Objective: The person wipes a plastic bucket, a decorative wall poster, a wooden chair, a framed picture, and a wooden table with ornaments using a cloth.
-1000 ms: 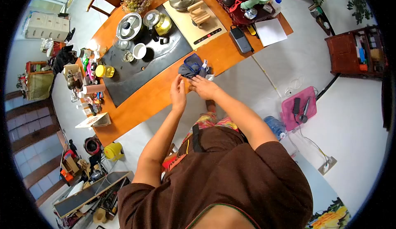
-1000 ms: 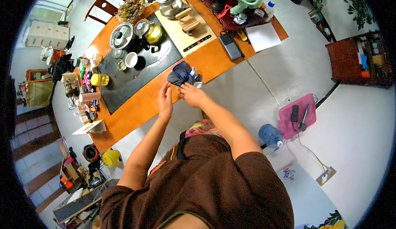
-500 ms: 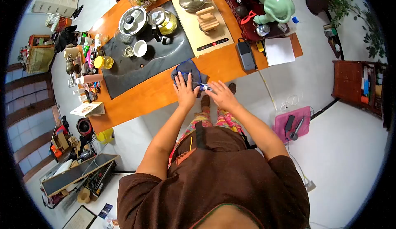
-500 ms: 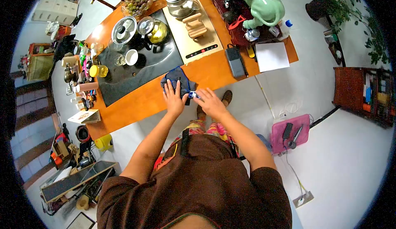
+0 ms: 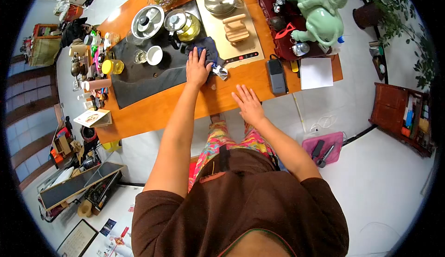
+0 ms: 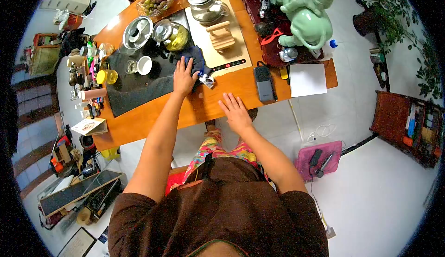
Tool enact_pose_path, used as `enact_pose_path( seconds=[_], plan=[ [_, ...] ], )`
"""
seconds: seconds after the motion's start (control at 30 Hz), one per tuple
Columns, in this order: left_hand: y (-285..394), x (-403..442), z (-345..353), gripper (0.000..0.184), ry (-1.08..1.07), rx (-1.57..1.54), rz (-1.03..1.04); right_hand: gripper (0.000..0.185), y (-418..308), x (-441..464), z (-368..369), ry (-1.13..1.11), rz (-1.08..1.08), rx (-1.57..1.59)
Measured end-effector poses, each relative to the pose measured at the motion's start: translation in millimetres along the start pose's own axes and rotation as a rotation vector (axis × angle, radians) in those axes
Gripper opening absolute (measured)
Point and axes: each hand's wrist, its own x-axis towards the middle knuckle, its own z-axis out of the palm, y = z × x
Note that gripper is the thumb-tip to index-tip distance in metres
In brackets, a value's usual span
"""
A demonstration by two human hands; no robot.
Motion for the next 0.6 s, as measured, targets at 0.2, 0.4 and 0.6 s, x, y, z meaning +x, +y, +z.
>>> enact_pose_path(
  seconds=[0.2, 0.4, 0.6],
  plan=[
    [-22.2, -39.6, -19.9, 0.070, -0.004, 0.004, 0.158, 0.076, -6.0, -0.6, 6.1, 0.024, 0.046, -0.024],
    [-98.0, -108.3, -36.3, 0.072, -0.179, 0.091, 0.281, 0.074, -19.8, -1.1, 12.5, 0.074, 0.129, -0.056],
    [-79.4, -93.8, -54.5, 0.079, -0.037, -0.334, 0.203, 0.075, -38.0, 3.1, 6.0, 0.049, 0.236, -0.053]
  ],
)
